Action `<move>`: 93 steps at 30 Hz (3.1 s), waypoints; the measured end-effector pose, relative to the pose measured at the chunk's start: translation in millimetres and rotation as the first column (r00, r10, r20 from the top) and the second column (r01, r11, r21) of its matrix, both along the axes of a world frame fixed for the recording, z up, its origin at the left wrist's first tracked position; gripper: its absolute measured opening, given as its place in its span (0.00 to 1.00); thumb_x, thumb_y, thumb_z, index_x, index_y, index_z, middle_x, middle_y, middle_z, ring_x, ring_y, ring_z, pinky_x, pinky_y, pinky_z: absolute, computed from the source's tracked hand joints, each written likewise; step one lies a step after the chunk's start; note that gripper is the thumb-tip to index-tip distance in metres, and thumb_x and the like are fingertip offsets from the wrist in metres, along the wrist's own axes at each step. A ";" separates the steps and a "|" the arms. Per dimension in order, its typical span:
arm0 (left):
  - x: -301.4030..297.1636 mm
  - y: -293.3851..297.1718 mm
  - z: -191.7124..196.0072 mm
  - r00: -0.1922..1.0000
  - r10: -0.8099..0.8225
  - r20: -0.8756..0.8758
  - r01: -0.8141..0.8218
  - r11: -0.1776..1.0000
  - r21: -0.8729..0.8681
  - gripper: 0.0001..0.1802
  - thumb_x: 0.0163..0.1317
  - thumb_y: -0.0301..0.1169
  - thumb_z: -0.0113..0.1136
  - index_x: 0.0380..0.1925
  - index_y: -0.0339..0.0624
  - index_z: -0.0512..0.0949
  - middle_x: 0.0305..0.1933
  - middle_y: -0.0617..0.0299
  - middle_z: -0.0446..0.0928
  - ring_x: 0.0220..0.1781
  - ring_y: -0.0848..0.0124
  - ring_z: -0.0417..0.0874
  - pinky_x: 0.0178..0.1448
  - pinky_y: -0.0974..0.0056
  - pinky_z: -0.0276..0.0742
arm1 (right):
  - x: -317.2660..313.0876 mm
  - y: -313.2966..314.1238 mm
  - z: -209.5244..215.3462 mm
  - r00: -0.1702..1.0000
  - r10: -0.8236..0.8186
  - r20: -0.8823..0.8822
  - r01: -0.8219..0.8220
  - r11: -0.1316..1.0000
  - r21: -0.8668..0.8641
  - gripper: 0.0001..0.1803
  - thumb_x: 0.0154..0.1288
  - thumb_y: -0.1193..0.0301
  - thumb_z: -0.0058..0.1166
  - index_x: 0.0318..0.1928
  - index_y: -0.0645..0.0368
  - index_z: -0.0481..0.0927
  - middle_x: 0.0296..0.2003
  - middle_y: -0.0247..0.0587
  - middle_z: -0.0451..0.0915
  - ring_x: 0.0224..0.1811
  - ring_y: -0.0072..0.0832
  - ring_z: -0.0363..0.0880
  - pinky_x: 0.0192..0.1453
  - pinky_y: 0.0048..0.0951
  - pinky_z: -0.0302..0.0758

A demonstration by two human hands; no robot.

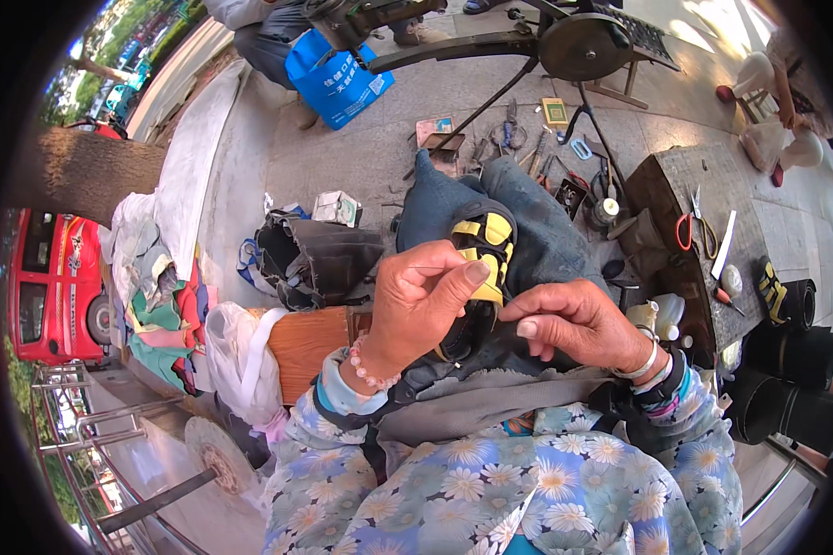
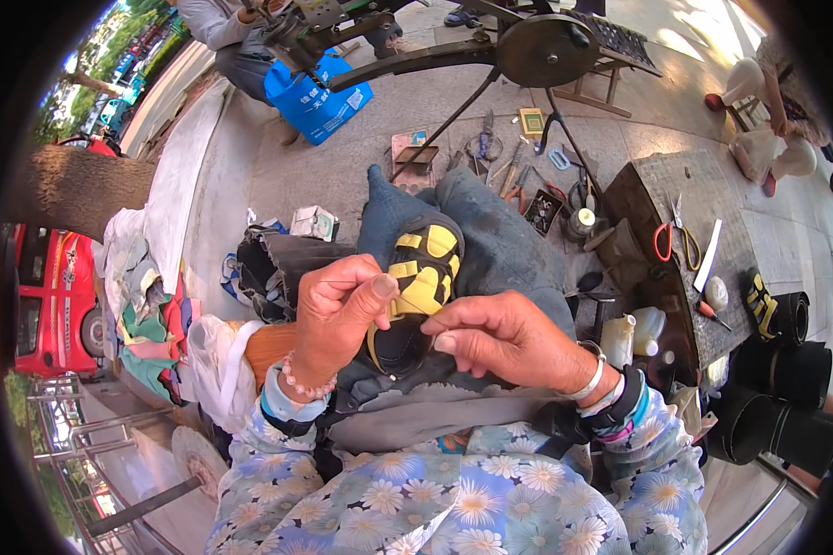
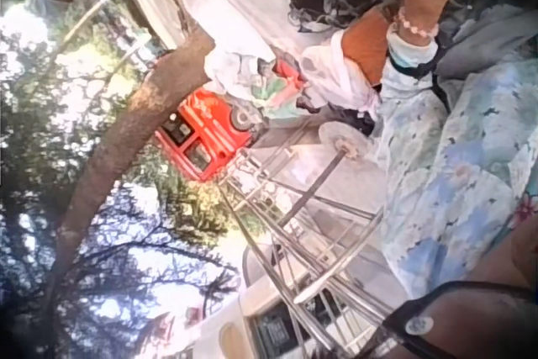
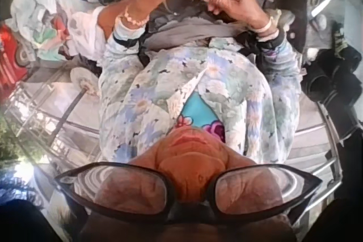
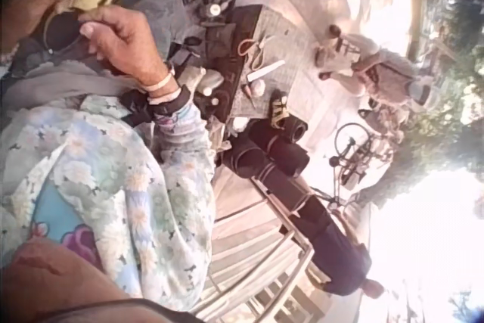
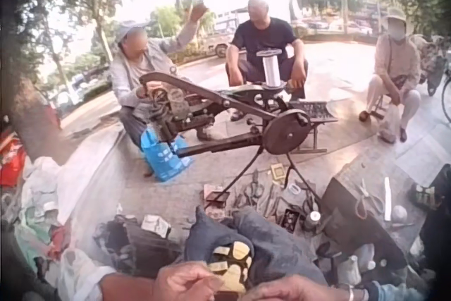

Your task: Repairing a yellow sandal using an awl and thread to sew the sole.

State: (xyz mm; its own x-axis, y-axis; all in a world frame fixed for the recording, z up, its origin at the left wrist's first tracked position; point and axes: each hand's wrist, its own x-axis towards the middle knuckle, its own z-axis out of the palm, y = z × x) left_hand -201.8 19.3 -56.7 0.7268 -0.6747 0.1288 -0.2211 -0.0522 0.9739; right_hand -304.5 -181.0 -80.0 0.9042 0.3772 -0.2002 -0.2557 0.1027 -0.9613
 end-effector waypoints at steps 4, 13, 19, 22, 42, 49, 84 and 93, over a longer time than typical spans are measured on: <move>4.2 13.5 -18.5 0.984 0.072 -0.164 -0.083 0.995 -0.058 0.13 0.67 0.34 0.56 0.37 0.32 0.80 0.23 0.61 0.74 0.23 0.75 0.76 0.29 0.71 0.72 | -1.1 2.4 1.2 0.992 -0.123 -0.011 0.122 0.991 -0.048 0.11 0.70 0.68 0.51 0.46 0.60 0.81 0.21 0.26 0.75 0.21 0.11 0.70 0.24 0.16 0.69; 2.3 18.1 -20.9 0.673 -0.284 -0.683 -0.034 0.910 -0.412 0.18 0.66 0.26 0.55 0.55 0.32 0.71 0.29 0.59 0.76 0.28 0.70 0.79 0.35 0.67 0.78 | 7.3 18.2 -5.7 0.984 -0.116 -0.138 0.116 0.993 -0.008 0.16 0.72 0.60 0.47 0.40 0.59 0.82 0.16 0.24 0.70 0.17 0.11 0.65 0.20 0.15 0.62; -1.7 21.2 -26.1 0.703 -0.252 -0.665 -0.022 0.927 -0.375 0.17 0.63 0.29 0.60 0.48 0.29 0.76 0.31 0.56 0.75 0.28 0.68 0.80 0.31 0.65 0.77 | 8.0 22.3 -6.3 0.983 -0.052 -0.175 0.060 0.997 0.040 0.17 0.72 0.59 0.47 0.41 0.59 0.82 0.17 0.25 0.70 0.17 0.11 0.66 0.20 0.15 0.63; 4.1 24.7 -30.2 0.898 -0.105 -0.428 0.004 0.973 -0.232 0.13 0.62 0.29 0.61 0.42 0.29 0.78 0.29 0.58 0.74 0.24 0.70 0.78 0.27 0.68 0.74 | 2.8 13.1 -3.5 0.977 -0.036 -0.208 0.038 0.999 0.007 0.15 0.72 0.61 0.48 0.40 0.59 0.82 0.18 0.26 0.72 0.18 0.11 0.67 0.21 0.16 0.65; -7.6 37.3 -6.0 0.986 0.074 0.153 -0.050 0.986 -0.157 0.09 0.52 0.23 0.69 0.21 0.38 0.77 0.22 0.62 0.74 0.22 0.75 0.71 0.25 0.70 0.65 | 17.4 -10.3 53.6 0.852 0.225 0.472 0.012 0.894 -0.448 0.20 0.48 0.73 0.66 0.45 0.59 0.83 0.57 0.57 0.71 0.61 0.48 0.69 0.65 0.45 0.62; -9.4 38.6 5.1 0.990 -0.019 0.143 0.047 0.980 -0.194 0.08 0.51 0.26 0.71 0.23 0.38 0.79 0.22 0.61 0.75 0.22 0.71 0.73 0.24 0.69 0.65 | 39.1 58.3 22.9 0.838 0.475 0.268 -0.503 0.863 0.047 0.08 0.62 0.70 0.61 0.39 0.61 0.84 0.33 0.46 0.82 0.36 0.34 0.81 0.39 0.29 0.75; 185.6 -16.4 -216.7 0.999 -0.012 0.050 -0.011 0.900 0.435 0.07 0.56 0.28 0.58 0.32 0.36 0.78 0.29 0.53 0.78 0.32 0.56 0.80 0.39 0.59 0.74 | 86.9 -52.0 -15.2 0.859 -0.002 0.513 0.442 0.510 -0.738 0.28 0.43 0.51 0.70 0.34 0.65 0.83 0.29 0.48 0.83 0.27 0.38 0.83 0.30 0.27 0.78; 206.5 -58.6 -376.8 0.927 -0.368 -0.071 0.261 0.498 0.827 0.22 0.56 0.26 0.50 0.53 0.42 0.74 0.67 0.53 0.64 0.59 0.51 0.73 0.63 0.56 0.69 | 94.2 -59.0 -22.9 0.815 0.083 0.574 0.468 0.490 -0.735 0.28 0.45 0.46 0.67 0.33 0.59 0.84 0.29 0.43 0.84 0.18 0.25 0.76 0.21 0.23 0.66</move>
State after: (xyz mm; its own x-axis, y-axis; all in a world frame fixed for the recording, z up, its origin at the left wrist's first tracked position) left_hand 4.7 -39.3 -433.5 0.4632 -0.7043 -0.5380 -0.4805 -0.7097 0.5153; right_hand -210.3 -240.0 -102.9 0.9818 0.0859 0.1692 0.1685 -0.8049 -0.5690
